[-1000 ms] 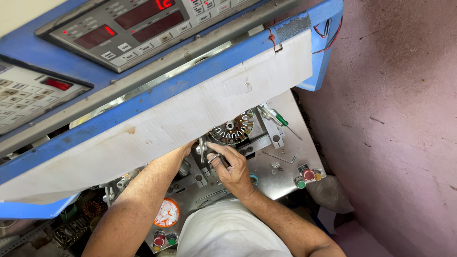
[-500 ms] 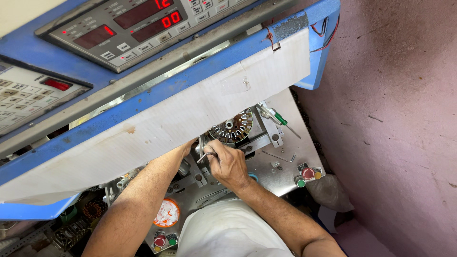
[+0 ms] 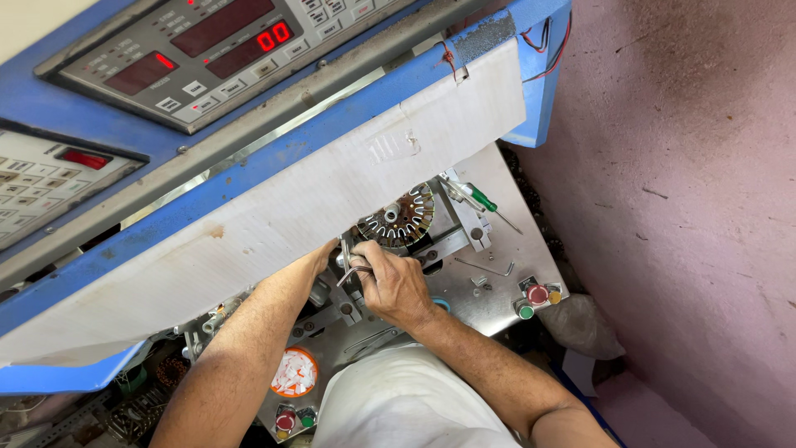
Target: The person operates an industrial winding machine to prepare fan stators, adjusting the metal components by hand and using a tool to secure the wiring while interacting with a digital control panel.
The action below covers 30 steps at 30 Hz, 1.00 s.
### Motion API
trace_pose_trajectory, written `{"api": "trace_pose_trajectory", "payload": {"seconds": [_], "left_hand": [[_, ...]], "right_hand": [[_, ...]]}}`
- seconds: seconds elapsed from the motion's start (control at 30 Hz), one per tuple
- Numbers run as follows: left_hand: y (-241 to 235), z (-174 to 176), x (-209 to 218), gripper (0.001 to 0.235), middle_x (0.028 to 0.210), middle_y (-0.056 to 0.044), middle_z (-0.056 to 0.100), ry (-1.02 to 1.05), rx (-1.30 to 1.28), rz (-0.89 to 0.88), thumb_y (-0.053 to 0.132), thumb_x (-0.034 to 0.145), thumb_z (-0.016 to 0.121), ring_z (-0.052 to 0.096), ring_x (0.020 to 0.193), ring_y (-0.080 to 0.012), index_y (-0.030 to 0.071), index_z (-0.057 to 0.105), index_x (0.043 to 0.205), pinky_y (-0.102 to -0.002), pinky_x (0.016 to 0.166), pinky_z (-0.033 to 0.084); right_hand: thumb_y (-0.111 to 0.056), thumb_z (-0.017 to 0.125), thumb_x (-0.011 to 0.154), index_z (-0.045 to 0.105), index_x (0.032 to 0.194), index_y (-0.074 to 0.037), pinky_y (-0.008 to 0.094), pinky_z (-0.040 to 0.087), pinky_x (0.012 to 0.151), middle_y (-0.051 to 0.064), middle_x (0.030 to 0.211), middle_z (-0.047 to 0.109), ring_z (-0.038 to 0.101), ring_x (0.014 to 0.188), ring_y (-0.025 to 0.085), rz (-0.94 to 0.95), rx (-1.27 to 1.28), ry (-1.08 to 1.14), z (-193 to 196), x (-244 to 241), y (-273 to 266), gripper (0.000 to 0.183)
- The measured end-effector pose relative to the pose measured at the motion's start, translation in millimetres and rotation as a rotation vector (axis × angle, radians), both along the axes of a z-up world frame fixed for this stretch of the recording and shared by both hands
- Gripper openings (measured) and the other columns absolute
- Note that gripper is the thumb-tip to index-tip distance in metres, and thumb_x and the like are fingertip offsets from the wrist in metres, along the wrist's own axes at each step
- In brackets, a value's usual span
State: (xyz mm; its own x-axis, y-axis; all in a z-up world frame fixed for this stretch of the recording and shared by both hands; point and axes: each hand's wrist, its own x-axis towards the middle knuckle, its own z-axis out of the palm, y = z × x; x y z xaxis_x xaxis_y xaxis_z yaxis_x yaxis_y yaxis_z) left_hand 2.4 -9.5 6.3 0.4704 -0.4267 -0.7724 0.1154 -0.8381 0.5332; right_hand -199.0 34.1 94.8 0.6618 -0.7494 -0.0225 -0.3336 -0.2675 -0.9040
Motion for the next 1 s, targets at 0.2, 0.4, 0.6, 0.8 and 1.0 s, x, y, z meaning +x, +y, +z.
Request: {"api": "trace_pose_trajectory", "payload": {"seconds": [0.2, 0.4, 0.6, 0.8, 1.0], "left_hand": [[-1.5, 1.7, 0.0, 0.085, 0.164, -0.016, 0.029, -0.006, -0.004, -0.011, 0.064, 0.091, 0.051, 0.024, 0.152, -0.0339, 0.016, 0.031, 0.158, -0.063, 0.117, 0.028], [2.2, 2.6, -0.4, 0.085, 0.164, -0.016, 0.029, -0.007, -0.008, -0.007, 0.064, 0.091, 0.051, 0.024, 0.152, -0.0338, 0.016, 0.031, 0.158, -0.062, 0.117, 0.028], [22.6, -2.9, -9.8, 0.085, 0.164, -0.016, 0.029, 0.007, 0.022, -0.005, 0.063, 0.091, 0.052, 0.025, 0.152, -0.0337, 0.016, 0.032, 0.158, -0.062, 0.117, 0.028], [42.3, -10.0, -19.6, 0.084, 0.163, -0.016, 0.030, 0.023, 0.050, 0.003, 0.063, 0.091, 0.052, 0.025, 0.152, -0.0336, 0.016, 0.032, 0.158, -0.062, 0.117, 0.027], [48.3, -9.5, -19.0, 0.084, 0.163, -0.016, 0.030, 0.015, 0.057, -0.005, 0.063, 0.091, 0.052, 0.025, 0.152, -0.0335, 0.016, 0.033, 0.158, -0.062, 0.117, 0.027]], "right_hand": [[-0.008, 0.065, 0.093, 0.058, 0.106, -0.008, 0.045, 0.056, 0.060, 0.013, 0.084, 0.073, 0.073, 0.074, 0.036, -0.024, -0.009, 0.015, -4.6, 3.8, 1.4, 0.015], [-0.012, 0.065, 0.095, 0.060, 0.104, -0.008, 0.045, 0.055, 0.060, 0.014, 0.079, 0.072, 0.072, 0.073, 0.036, -0.064, 0.055, 0.029, -2.2, 6.0, 2.6, 0.011], [-0.015, 0.071, 0.095, 0.066, 0.112, -0.006, 0.038, 0.056, 0.061, 0.012, 0.080, 0.074, 0.074, 0.070, 0.025, -0.040, 0.237, -0.080, -10.8, -18.0, 3.0, 0.021], [-0.009, 0.064, 0.099, 0.068, 0.128, -0.007, 0.030, 0.060, 0.070, 0.011, 0.094, 0.079, 0.075, 0.080, 0.016, -0.127, 0.263, -0.177, -36.3, -27.4, 13.0, 0.030], [-0.006, 0.067, 0.095, 0.070, 0.125, -0.007, 0.033, 0.057, 0.060, 0.013, 0.085, 0.077, 0.074, 0.065, 0.020, -0.178, 0.138, -0.064, -49.6, -5.4, 20.9, 0.030]]}}
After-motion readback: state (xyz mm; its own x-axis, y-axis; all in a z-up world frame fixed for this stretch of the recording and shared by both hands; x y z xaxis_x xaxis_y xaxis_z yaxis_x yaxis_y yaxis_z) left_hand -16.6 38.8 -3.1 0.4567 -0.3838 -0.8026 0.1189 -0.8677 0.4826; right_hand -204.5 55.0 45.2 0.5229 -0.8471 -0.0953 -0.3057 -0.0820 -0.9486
